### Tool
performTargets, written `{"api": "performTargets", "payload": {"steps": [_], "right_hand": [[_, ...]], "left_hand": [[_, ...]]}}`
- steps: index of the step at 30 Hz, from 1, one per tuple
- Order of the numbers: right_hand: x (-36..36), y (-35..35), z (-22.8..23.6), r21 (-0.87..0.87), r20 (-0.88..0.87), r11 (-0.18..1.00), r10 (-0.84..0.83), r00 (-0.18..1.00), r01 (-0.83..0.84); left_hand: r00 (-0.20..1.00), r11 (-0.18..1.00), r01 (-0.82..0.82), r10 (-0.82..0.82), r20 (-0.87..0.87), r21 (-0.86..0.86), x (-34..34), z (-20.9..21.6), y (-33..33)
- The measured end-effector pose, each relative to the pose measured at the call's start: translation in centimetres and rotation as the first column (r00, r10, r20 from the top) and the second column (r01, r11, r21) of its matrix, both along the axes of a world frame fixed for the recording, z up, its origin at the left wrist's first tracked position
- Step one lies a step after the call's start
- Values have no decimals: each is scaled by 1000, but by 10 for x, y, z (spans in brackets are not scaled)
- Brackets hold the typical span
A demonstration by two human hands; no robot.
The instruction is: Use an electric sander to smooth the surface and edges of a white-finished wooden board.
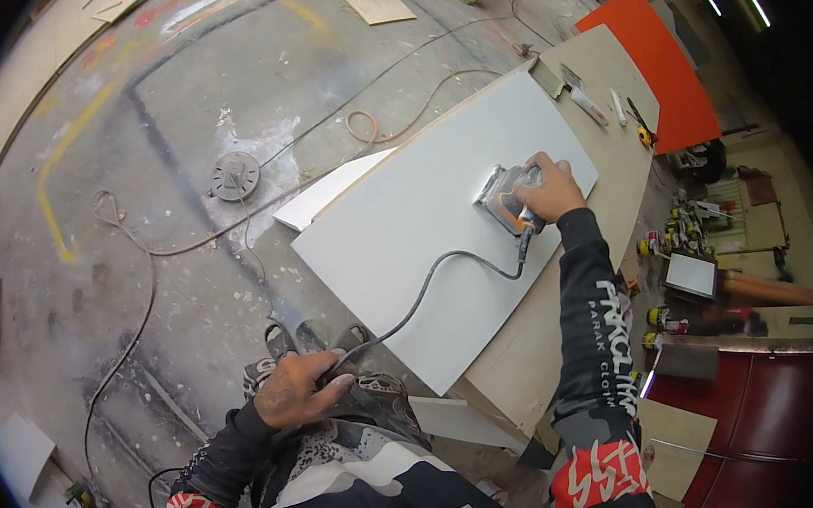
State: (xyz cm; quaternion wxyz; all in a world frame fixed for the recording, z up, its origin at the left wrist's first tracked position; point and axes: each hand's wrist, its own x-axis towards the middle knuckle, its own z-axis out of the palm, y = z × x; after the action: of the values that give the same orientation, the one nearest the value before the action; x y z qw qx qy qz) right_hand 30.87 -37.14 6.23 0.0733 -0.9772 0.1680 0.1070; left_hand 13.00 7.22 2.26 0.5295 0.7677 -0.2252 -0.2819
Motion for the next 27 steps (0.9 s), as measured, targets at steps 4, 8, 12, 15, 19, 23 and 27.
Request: {"api": "performTargets", "payload": {"steps": [4,8,12,15,19,23,27], "right_hand": [[-28,55,9,66,57,995,71,996,-75],[-45,136,20,93,79,982,159,984,-166],[-51,188,31,111,48,959,256,965,-260],[-33,200,32,90,65,949,296,953,-301],[23,159,15,37,7,984,176,984,-176],[83,70,-1,-25,4,999,20,1000,-20],[120,33,1,201,-66,963,-172,983,182]], "left_hand": [[999,998,-45,45,-16,-50,5,10,22],[998,998,-41,39,-39,-44,12,13,41],[1000,1000,1,-2,-25,-28,20,18,58],[997,997,-75,76,21,-29,17,10,73],[995,994,-102,102,11,44,9,8,91],[992,992,-127,127,25,21,-1,8,102],[977,980,-198,199,-84,19,-11,3,109]]}}
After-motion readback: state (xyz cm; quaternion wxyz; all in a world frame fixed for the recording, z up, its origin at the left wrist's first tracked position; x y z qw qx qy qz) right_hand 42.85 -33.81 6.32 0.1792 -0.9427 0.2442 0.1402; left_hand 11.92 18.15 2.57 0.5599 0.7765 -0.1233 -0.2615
